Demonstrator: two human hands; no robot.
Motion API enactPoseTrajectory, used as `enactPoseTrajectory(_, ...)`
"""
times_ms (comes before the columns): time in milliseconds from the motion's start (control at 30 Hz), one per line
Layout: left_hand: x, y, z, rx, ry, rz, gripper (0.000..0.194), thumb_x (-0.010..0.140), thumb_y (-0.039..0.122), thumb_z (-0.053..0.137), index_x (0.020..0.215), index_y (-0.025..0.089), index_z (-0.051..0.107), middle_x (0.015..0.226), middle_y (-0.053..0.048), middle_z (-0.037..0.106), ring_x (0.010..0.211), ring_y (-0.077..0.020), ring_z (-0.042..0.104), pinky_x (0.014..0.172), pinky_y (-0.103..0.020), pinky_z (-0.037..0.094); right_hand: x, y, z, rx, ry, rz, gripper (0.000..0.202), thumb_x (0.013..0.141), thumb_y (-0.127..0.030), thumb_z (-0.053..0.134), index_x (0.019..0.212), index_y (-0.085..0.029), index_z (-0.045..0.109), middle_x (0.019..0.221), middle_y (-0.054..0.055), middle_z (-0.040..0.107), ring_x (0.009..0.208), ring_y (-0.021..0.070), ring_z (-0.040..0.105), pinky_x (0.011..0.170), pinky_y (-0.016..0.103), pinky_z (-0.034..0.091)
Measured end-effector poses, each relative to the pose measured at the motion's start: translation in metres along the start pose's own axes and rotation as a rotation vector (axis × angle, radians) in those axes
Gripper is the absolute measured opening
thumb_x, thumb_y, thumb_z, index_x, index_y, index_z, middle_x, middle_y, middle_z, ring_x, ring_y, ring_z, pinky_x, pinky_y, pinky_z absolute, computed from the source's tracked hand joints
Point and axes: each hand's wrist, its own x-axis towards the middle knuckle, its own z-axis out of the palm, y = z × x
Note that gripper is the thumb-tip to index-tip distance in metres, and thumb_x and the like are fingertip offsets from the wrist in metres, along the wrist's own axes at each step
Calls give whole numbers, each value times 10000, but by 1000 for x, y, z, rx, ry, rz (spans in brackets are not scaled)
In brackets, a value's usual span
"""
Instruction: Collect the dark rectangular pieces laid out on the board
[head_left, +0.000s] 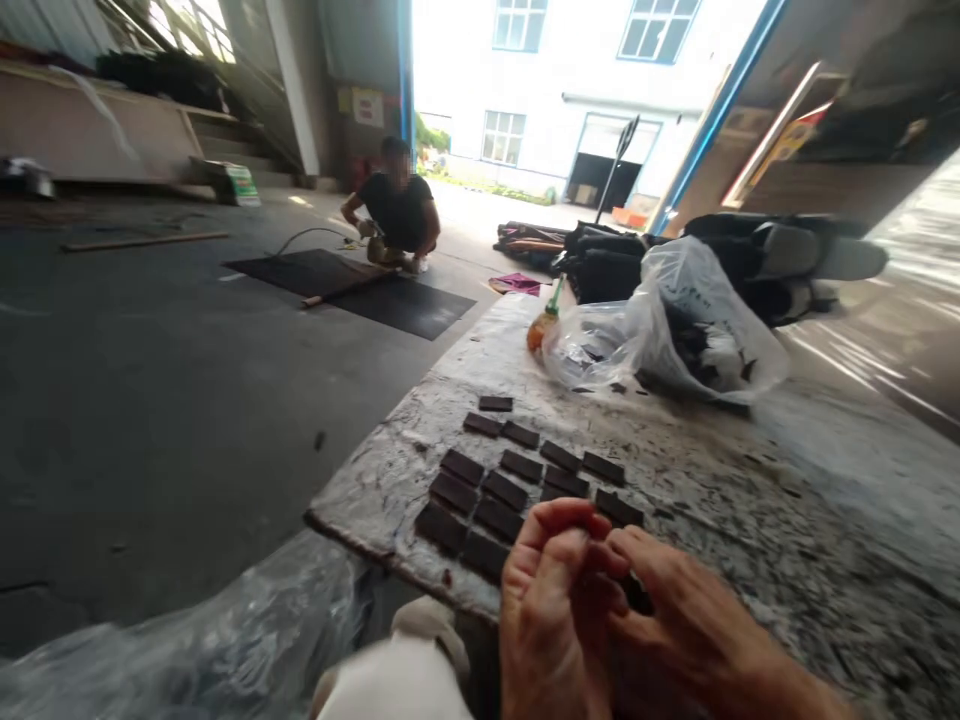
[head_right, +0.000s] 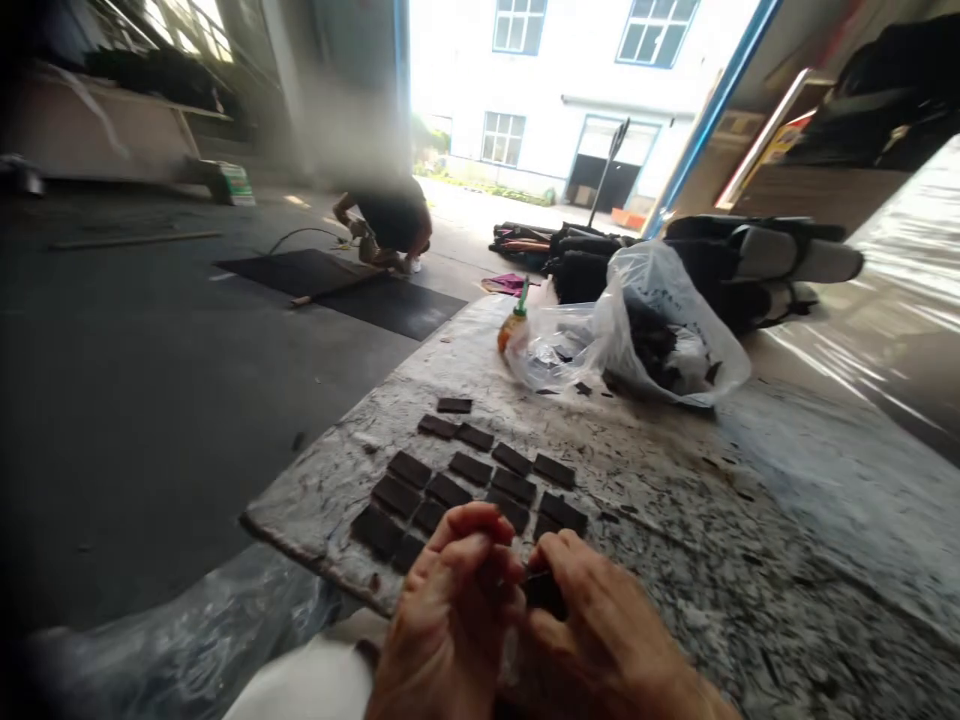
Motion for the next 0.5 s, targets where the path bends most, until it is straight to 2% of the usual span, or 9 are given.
enactPoseTrajectory(133, 4, 8, -4, -18, -16, 23, 160, 550, 175, 758, 682, 168, 668, 610, 19, 648, 486, -82, 568, 445, -160, 397, -2, -9, -7, -17, -72, 49, 71, 725, -263, 537, 767, -211, 558, 754, 18, 651, 641, 183, 614, 568, 282, 437)
enactPoseTrajectory(200, 5, 9, -6, -11, -12, 35, 155, 545, 170, 763, 665, 162, 665, 610, 18, 647, 479, -85, 572, 439, -163, 406, -2, -8, -13, 24, -111, 78, 81, 729, -247, 533, 796, -211, 561, 798, 18, 664, 698, 185, 623, 608, 278, 442)
enactPoseTrajectory(300, 6, 7, -7, -1, -15, 56, 146, 564, 174, 765, 675, 166, 671, 635, 16, 655, 495, -88, 576, 434, -166, 413, 3, 2, -24, 40, -101, 150, 124, 736, -234, 526, 851, -209, 566, 824, 18, 675, 749, 201, 628, 660, 297, 450)
enactPoseTrajectory(400, 8, 4, -9, -7, -37, 61, 134, 591, 181, 762, 691, 170, 672, 640, 20, 656, 497, -80, 572, 423, -158, 400, 10, 13, -30, 30, -96, 128, 195, 738, -236, 537, 923, -208, 591, 897, 30, 690, 824, 220, 639, 724, 319, 466)
enactPoseTrajectory(500, 9, 1, -11, -16, -47, 41, 157, 568, 194, 779, 669, 160, 664, 595, 16, 644, 473, -79, 563, 408, -152, 389, 15, 22, -26, 34, -94, 69, 270, 737, -256, 573, 1002, -233, 622, 1019, 33, 695, 947, 231, 638, 816, 323, 476)
